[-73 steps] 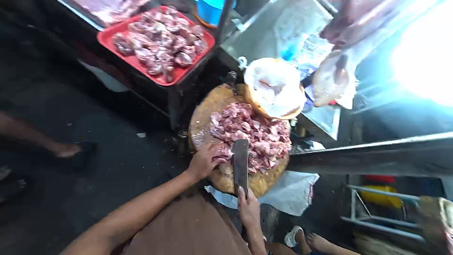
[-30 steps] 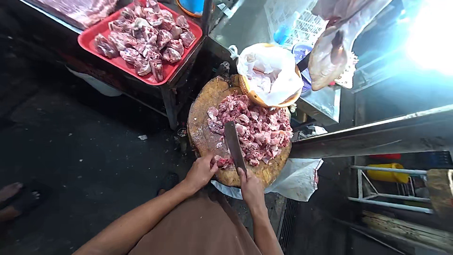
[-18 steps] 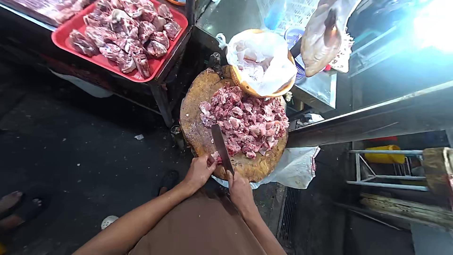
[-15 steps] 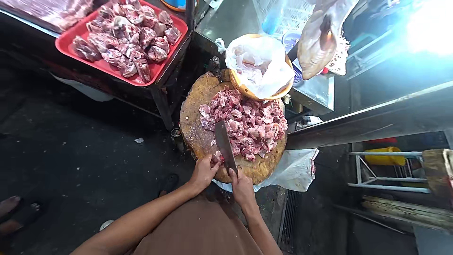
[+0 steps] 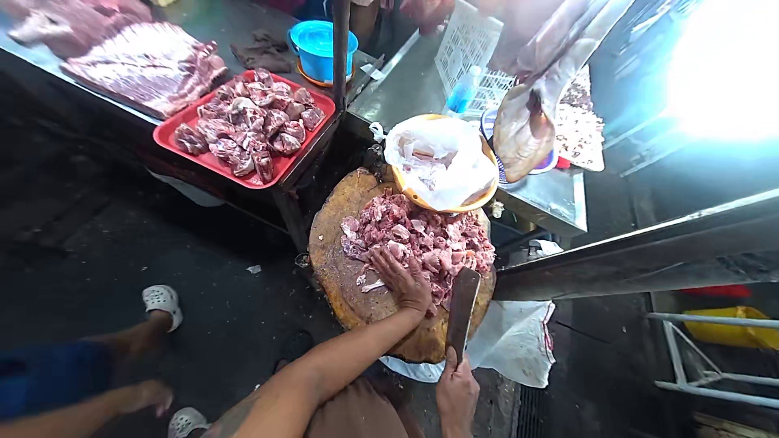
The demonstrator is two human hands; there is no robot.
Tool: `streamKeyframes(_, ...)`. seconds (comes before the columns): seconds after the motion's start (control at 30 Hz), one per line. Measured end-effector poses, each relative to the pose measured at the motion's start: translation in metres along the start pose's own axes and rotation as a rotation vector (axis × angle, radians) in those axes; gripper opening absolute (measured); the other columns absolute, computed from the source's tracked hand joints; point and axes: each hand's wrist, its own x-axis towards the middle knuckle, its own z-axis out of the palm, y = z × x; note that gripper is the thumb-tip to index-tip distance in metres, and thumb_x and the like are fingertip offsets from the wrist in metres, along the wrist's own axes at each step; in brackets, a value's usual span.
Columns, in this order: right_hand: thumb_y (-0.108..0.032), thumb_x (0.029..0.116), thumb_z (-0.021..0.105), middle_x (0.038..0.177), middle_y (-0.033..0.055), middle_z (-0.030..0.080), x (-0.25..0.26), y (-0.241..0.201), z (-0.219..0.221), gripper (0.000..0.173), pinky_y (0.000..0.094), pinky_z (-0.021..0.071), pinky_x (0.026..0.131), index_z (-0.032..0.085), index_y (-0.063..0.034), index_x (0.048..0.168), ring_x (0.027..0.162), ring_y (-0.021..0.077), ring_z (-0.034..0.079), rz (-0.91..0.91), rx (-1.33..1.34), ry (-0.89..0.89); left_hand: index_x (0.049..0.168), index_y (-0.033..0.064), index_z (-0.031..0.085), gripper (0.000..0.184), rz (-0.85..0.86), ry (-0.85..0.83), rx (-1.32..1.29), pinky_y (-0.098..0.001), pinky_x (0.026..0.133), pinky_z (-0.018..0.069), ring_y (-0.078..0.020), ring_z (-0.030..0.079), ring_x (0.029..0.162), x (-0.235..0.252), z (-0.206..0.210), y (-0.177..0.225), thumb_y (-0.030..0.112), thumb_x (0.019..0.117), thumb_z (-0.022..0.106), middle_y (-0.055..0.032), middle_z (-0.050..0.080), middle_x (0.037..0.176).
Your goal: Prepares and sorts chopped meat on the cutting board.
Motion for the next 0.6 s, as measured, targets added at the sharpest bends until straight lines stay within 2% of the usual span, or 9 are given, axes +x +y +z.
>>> streamKeyframes(0.1, -0.042, 0.1088, 0.043, 0.076, 0.0198, 0.071, -0.001, 0.000, -0.004, 0.052, 0.0593, 0.0567, 0.061, 0.069, 0.0024, 0.107, 0.070, 0.0388, 0.073, -0.014, -0.032, -0.065, 0.155, -0.0127, 0.025, 0.070, 0.031, 0.052, -0.121, -0.0530, 0.129, 0.0097, -0.0473, 0.012, 0.156, -0.003, 0.000, -0.007, 0.037, 0.1065, 0.028, -0.0360, 0.017, 0.164)
streamKeyframes(0.13, -0.041, 0.1087, 0.043, 0.075, 0.0202, 0.071, -0.002, 0.002, -0.005, 0.051, 0.0588, 0.0569, 0.059, 0.069, 0.0029, 0.107, 0.068, 0.0390, 0.073, -0.023, -0.028, -0.062, 0.155, -0.0148, 0.024, 0.067, 0.029, 0.030, -0.230, -0.0511, 0.129, 0.0113, -0.0471, 0.013, 0.155, -0.003, -0.011, -0.008, 0.033, 0.1075, 0.027, -0.0376, 0.016, 0.163)
streamKeyframes(0.2, -0.040, 0.1081, 0.045, 0.074, 0.0197, 0.070, 0.002, 0.007, -0.003, 0.050, 0.0578, 0.0570, 0.058, 0.069, 0.0035, 0.108, 0.067, 0.0383, 0.072, -0.043, 0.008, -0.043, 0.157, -0.0135, 0.013, 0.068, -0.036, 0.046, -0.345, -0.0440, 0.129, 0.0170, -0.0404, 0.018, 0.156, 0.007, -0.033, -0.010, 0.036, 0.1099, 0.021, -0.0357, 0.015, 0.164)
streamKeyframes(0.27, -0.041, 0.1078, 0.045, 0.074, 0.0179, 0.071, 0.000, 0.013, -0.004, 0.050, 0.0567, 0.0573, 0.059, 0.069, 0.0027, 0.107, 0.068, 0.0363, 0.073, -0.039, 0.043, -0.066, 0.159, -0.0107, 0.009, 0.066, -0.123, 0.126, -0.244, -0.0401, 0.128, 0.0189, -0.0362, 0.021, 0.156, 0.025, -0.048, -0.024, 0.034, 0.1116, 0.018, -0.0333, 0.017, 0.165)
streamKeyframes(0.37, -0.042, 0.1077, 0.044, 0.071, 0.0161, 0.069, 0.004, 0.019, -0.006, 0.050, 0.0545, 0.0568, 0.058, 0.069, 0.0015, 0.101, 0.065, 0.0344, 0.071, -0.051, 0.091, -0.106, 0.161, -0.0066, 0.009, 0.066, -0.182, 0.156, -0.146, -0.0417, 0.128, 0.0188, -0.0357, 0.022, 0.156, 0.058, -0.034, -0.036, 0.036, 0.1121, 0.023, -0.0307, 0.018, 0.166)
streamKeyframes(0.47, -0.041, 0.1079, 0.044, 0.072, 0.0177, 0.069, 0.007, 0.021, -0.014, 0.052, 0.0546, 0.0567, 0.059, 0.069, 0.0032, 0.098, 0.066, 0.0351, 0.071, -0.089, 0.114, -0.158, 0.158, -0.0112, 0.021, 0.065, -0.150, 0.120, -0.152, -0.0460, 0.129, 0.0160, -0.0416, 0.022, 0.155, 0.060, -0.024, -0.011, 0.034, 0.1107, 0.029, -0.0344, 0.021, 0.163)
streamKeyframes(0.5, -0.042, 0.1079, 0.044, 0.072, 0.0176, 0.069, 0.008, 0.021, -0.016, 0.052, 0.0540, 0.0568, 0.059, 0.069, 0.0032, 0.098, 0.066, 0.0346, 0.071, -0.103, 0.112, -0.166, 0.157, -0.0123, 0.023, 0.061, -0.215, 0.024, -0.152, -0.0453, 0.129, 0.0140, -0.0407, 0.020, 0.156, 0.054, -0.045, 0.019, 0.027, 0.1111, 0.031, -0.0334, 0.020, 0.164)
streamKeyframes(0.57, -0.042, 0.1079, 0.044, 0.073, 0.0171, 0.069, 0.011, 0.022, -0.018, 0.052, 0.0530, 0.0567, 0.059, 0.068, 0.0033, 0.098, 0.067, 0.0342, 0.071, -0.110, 0.108, -0.190, 0.161, -0.0055, 0.003, 0.058, -0.428, -0.508, 0.031, -0.0401, 0.128, 0.0108, -0.0306, 0.005, 0.160, 0.059, -0.119, 0.095, 0.021, 0.1143, 0.024, -0.0224, 0.000, 0.171)
streamKeyframes(0.6, -0.042, 0.1078, 0.045, 0.074, 0.0174, 0.069, 0.013, 0.023, -0.018, 0.051, 0.0535, 0.0571, 0.060, 0.068, 0.0035, 0.099, 0.068, 0.0345, 0.072, -0.106, 0.106, -0.204, 0.160, -0.0091, 0.011, 0.058, -0.324, -0.388, -0.024, -0.0407, 0.128, 0.0142, -0.0340, 0.013, 0.158, 0.054, -0.118, 0.093, 0.019, 0.1132, 0.032, -0.0266, 0.010, 0.169)
